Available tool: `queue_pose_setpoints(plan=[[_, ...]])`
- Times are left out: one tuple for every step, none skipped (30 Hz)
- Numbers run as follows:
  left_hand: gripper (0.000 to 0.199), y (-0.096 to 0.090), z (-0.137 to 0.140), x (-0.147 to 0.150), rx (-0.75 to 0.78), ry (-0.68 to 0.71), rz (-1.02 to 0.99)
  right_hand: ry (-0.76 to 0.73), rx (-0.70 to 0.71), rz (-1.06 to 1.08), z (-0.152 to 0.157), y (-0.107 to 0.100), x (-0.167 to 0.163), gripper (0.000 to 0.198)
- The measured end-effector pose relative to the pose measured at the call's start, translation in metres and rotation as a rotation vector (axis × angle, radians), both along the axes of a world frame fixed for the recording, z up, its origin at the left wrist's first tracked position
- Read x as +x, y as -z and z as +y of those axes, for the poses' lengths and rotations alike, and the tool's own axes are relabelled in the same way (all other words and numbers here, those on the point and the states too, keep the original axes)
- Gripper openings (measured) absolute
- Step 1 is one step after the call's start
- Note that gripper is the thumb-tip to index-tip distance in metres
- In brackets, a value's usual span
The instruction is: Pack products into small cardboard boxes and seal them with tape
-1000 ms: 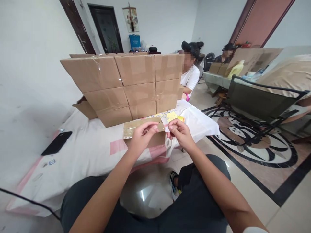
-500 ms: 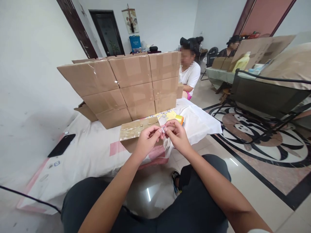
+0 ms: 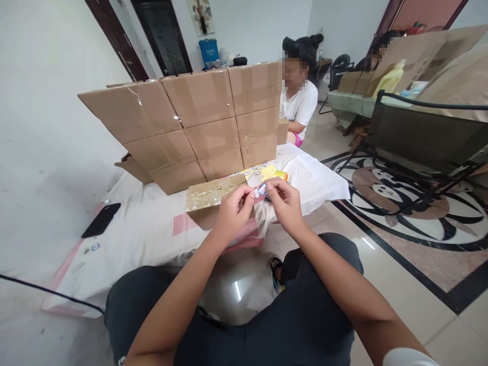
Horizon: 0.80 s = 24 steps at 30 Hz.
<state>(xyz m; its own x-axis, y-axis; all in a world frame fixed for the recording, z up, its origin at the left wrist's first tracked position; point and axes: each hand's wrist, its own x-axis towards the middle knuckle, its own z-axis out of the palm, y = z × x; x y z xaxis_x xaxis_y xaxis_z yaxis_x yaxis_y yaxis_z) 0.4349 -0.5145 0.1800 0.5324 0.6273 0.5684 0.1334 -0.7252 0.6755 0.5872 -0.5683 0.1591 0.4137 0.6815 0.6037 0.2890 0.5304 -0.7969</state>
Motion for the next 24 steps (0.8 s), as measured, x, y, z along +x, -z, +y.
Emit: queue_pose_setpoints(plan=[[0.020, 0.001, 0.000, 0.000, -0.010, -0.013, -0.011, 0.018, -0.017, 0.051, 0.002, 0.001, 0.004, 0.022], [0.020, 0.002, 0.001, 0.000, -0.024, -0.022, -0.020, 0.035, -0.041, 0.086, 0.006, 0.002, 0.008, 0.023], [0.019, 0.003, 0.002, 0.000, -0.040, -0.027, -0.025, 0.044, -0.068, 0.103, 0.010, 0.002, 0.013, 0.025], [0.019, 0.005, 0.004, 0.000, -0.058, -0.031, -0.029, 0.045, -0.096, 0.104, 0.017, 0.002, 0.019, 0.026], [0.019, 0.006, 0.005, -0.002, -0.078, -0.035, -0.034, 0.035, -0.133, 0.089, 0.025, 0.002, 0.025, 0.026], [0.020, 0.007, 0.007, -0.003, -0.100, -0.035, -0.040, 0.022, -0.182, 0.056, 0.035, 0.001, 0.032, 0.025], [0.020, 0.008, 0.008, -0.005, -0.125, -0.032, -0.050, 0.011, -0.246, 0.002, 0.048, -0.001, 0.038, 0.023], [0.021, 0.009, 0.010, -0.007, -0.151, -0.025, -0.064, 0.016, -0.336, -0.079, 0.063, -0.002, 0.044, 0.021], [0.022, 0.009, 0.012, -0.009, -0.177, -0.017, -0.079, 0.037, -0.443, -0.172, 0.078, -0.004, 0.050, 0.019], [0.023, 0.010, 0.013, -0.012, -0.200, -0.009, -0.092, 0.074, -0.562, -0.276, 0.095, -0.005, 0.055, 0.018], [0.024, 0.010, 0.015, -0.015, -0.218, -0.006, -0.102, 0.129, -0.672, -0.370, 0.110, -0.006, 0.060, 0.018], [0.025, 0.009, 0.017, -0.018, -0.230, -0.008, -0.108, 0.179, -0.737, -0.424, 0.125, -0.006, 0.064, 0.018], [0.025, 0.009, 0.019, -0.021, -0.237, -0.015, -0.109, 0.237, -0.784, -0.461, 0.137, -0.005, 0.069, 0.018], [0.026, 0.009, 0.021, -0.024, -0.243, -0.023, -0.106, 0.293, -0.808, -0.473, 0.147, -0.004, 0.073, 0.018], [0.026, 0.009, 0.023, -0.027, -0.248, -0.029, -0.103, 0.345, -0.817, -0.471, 0.154, -0.003, 0.078, 0.020], [0.026, 0.009, 0.026, -0.031, -0.254, -0.034, -0.101, 0.402, -0.821, -0.477, 0.158, -0.002, 0.082, 0.024], [0.026, 0.009, 0.029, -0.034, -0.256, -0.037, -0.101, 0.450, -0.813, -0.491, 0.158, 0.000, 0.085, 0.027], [0.025, 0.009, 0.032, -0.037, -0.255, -0.040, -0.105, 0.471, -0.786, -0.512, 0.155, 0.000, 0.088, 0.027], [0.024, 0.010, 0.034, -0.040, -0.253, -0.044, -0.111, 0.460, -0.730, -0.540, 0.149, -0.001, 0.088, 0.025], [0.023, 0.011, 0.036, -0.043, -0.250, -0.049, -0.116, 0.416, -0.641, -0.572, 0.140, -0.003, 0.085, 0.024], [0.023, 0.012, 0.038, -0.046, -0.250, -0.052, -0.119, 0.342, -0.527, -0.606, 0.129, -0.007, 0.080, 0.023], [0.023, 0.012, 0.039, -0.047, -0.255, -0.057, -0.121, 0.244, -0.393, -0.638, 0.116, -0.012, 0.071, 0.022], [0.024, 0.013, 0.039, -0.049, -0.266, -0.067, -0.122, 0.148, -0.254, -0.666, 0.102, -0.016, 0.059, 0.023], [0.024, 0.014, 0.039, -0.049, -0.277, -0.078, -0.122, 0.071, -0.140, -0.703, 0.088, -0.021, 0.045, 0.024]])
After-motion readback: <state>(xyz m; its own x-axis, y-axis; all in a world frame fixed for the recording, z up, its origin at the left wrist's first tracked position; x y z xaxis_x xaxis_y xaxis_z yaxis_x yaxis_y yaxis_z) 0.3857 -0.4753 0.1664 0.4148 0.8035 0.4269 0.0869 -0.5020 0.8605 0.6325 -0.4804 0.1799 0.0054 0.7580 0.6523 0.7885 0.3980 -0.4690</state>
